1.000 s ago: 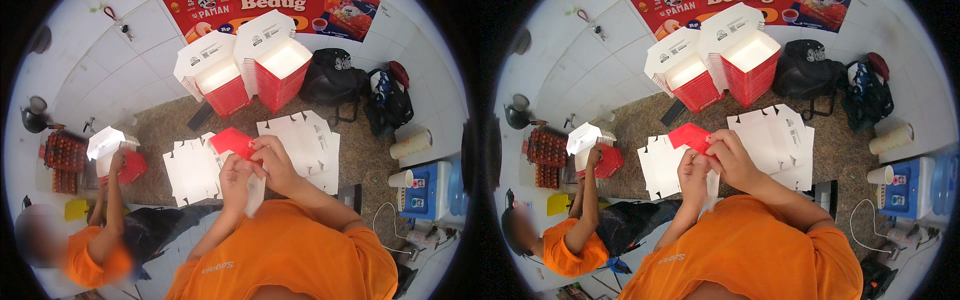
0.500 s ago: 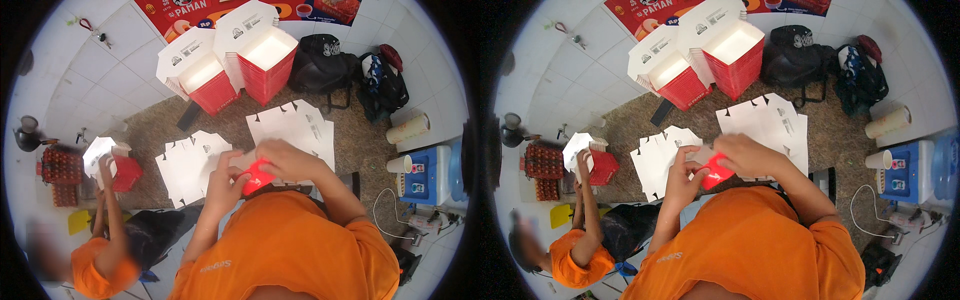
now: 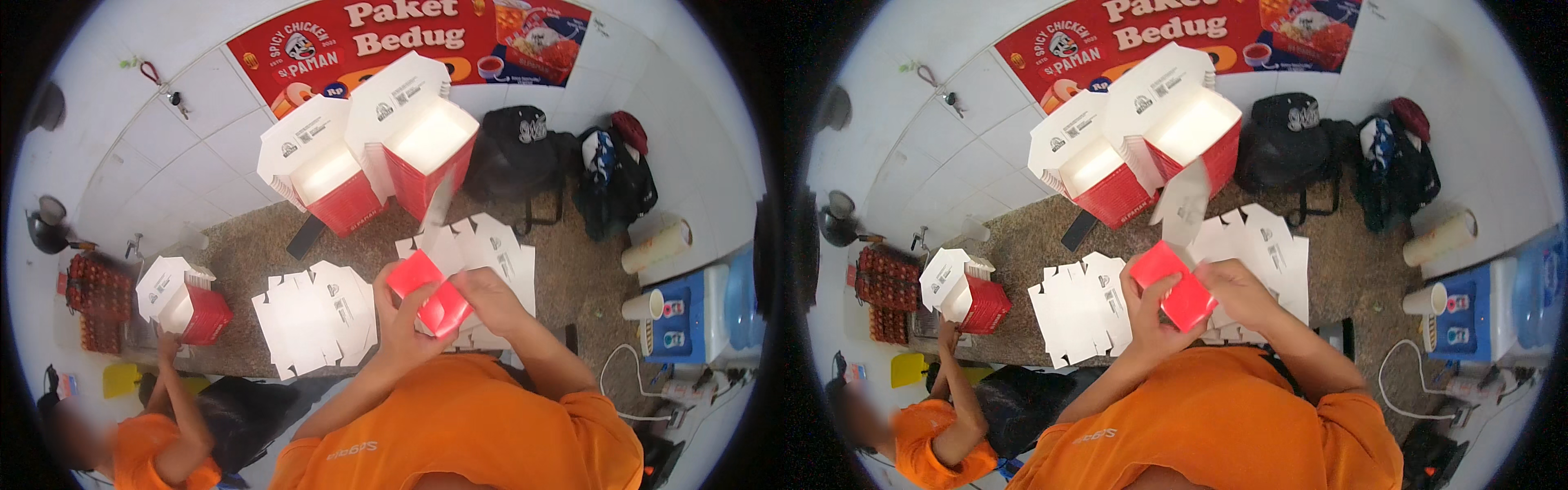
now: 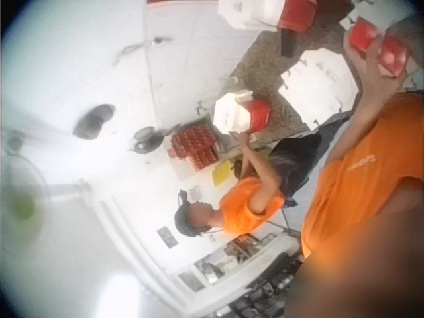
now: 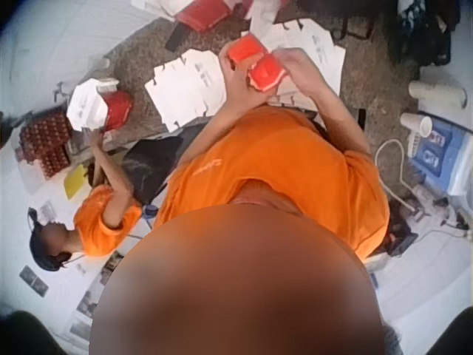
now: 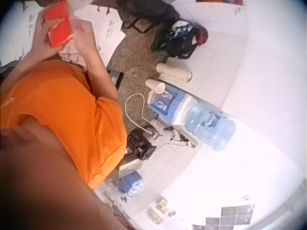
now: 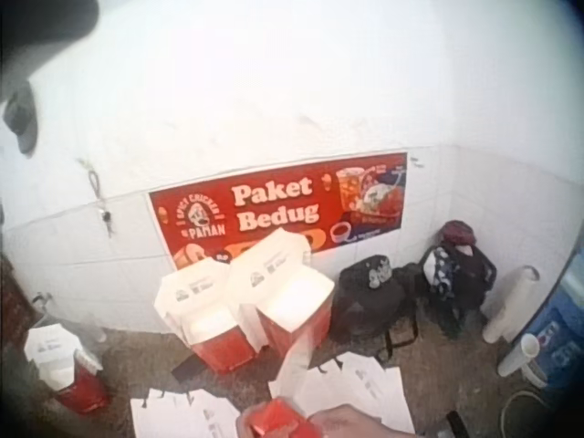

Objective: The person folds flat red and white cardboard food containers into box shapes by hand. They repeatedly pick up a flat sheet, fold the sides to form a rectangular prism, and stack the finished boxes on a growing pile on the counter. A coworker is visible in the background performing the same task.

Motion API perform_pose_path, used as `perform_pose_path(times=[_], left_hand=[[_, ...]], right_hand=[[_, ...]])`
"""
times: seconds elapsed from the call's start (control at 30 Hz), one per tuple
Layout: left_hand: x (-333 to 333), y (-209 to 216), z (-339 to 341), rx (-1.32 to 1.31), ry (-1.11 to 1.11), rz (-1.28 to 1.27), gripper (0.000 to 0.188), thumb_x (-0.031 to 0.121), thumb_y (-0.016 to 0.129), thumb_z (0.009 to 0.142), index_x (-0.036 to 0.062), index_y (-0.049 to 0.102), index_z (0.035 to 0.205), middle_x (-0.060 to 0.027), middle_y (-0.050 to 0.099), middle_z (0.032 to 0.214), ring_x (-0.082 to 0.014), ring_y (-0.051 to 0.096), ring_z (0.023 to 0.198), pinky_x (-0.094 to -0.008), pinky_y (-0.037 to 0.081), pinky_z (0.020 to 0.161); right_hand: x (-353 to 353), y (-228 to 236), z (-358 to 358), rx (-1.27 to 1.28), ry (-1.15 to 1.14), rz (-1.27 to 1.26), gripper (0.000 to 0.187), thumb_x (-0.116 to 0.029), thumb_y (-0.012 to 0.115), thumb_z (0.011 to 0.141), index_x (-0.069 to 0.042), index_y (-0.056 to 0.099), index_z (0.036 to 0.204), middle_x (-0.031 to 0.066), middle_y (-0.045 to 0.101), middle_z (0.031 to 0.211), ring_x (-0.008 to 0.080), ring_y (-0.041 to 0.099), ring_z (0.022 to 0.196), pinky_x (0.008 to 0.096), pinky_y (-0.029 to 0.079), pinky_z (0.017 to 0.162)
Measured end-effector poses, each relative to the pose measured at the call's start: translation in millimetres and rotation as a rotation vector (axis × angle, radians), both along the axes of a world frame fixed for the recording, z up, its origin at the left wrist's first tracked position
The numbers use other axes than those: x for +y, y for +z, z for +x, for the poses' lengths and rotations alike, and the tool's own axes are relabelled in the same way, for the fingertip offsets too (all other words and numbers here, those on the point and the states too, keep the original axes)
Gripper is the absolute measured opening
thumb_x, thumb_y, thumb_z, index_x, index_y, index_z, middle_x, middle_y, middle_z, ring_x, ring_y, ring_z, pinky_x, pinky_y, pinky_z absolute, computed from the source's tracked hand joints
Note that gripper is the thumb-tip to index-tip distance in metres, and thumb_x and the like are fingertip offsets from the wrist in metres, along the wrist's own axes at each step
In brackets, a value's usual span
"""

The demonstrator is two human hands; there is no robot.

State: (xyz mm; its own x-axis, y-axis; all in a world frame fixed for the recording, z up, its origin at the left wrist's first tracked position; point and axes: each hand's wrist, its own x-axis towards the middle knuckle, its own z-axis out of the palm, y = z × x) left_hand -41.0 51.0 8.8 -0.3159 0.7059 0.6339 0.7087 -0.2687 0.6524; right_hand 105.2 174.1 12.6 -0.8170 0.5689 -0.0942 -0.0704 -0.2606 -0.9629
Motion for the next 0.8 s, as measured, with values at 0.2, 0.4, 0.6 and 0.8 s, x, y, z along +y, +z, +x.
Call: perform_pose_path(times=[0.2,0.4,0.6,0.8], left_hand=[[58.6,26.8,-1.8,0.080,-0.315,0.416,0.062,0.033,0.100,0.068,0.0299,0.072,0.123,-0.0245,0.042,0.147,-0.0479,0.046,0.142,-0.0612,0.042,0.116],[150.7,26.5,-62.3,0.191,0.033,0.364,0.098,0.050,0.095,0.067,0.0106,0.055,0.147,-0.0260,0.037,0.158,-0.0447,0.032,0.151,-0.0636,0.024,0.120],[181.6,-29.8,-133.3,0.503,0.316,-0.045,0.071,0.054,0.091,0.067,0.0092,0.069,0.117,-0.0114,0.057,0.144,-0.0382,0.047,0.131,-0.0533,0.031,0.103],[192.6,-38.5,-140.4,0.456,0.327,-0.022,0.057,0.052,0.091,0.066,0.0099,0.067,0.095,-0.0084,0.061,0.132,-0.0348,0.050,0.120,-0.0505,0.032,0.095]], right_hand=[[110.1,4.6,-21.0,0.242,-0.040,0.145,0.055,-0.042,0.059,0.104,0.000,0.058,0.139,0.0142,0.070,0.121,0.0221,0.066,0.110,0.0400,0.054,0.098],[275.5,54.3,-89.7,-0.159,-0.240,0.933,0.048,-0.031,0.076,0.091,0.001,0.065,0.125,0.0224,0.073,0.116,0.0368,0.071,0.108,0.0448,0.056,0.094],[368.7,63.5,-153.1,-0.393,-0.058,1.403,0.056,-0.031,0.083,0.086,0.002,0.065,0.127,0.0296,0.069,0.123,0.0449,0.067,0.116,0.0498,0.053,0.100],[376.9,51.1,-155.5,-0.638,0.090,1.544,0.047,-0.023,0.079,0.088,0.000,0.065,0.126,0.0270,0.069,0.124,0.0449,0.066,0.118,0.0518,0.052,0.101]])
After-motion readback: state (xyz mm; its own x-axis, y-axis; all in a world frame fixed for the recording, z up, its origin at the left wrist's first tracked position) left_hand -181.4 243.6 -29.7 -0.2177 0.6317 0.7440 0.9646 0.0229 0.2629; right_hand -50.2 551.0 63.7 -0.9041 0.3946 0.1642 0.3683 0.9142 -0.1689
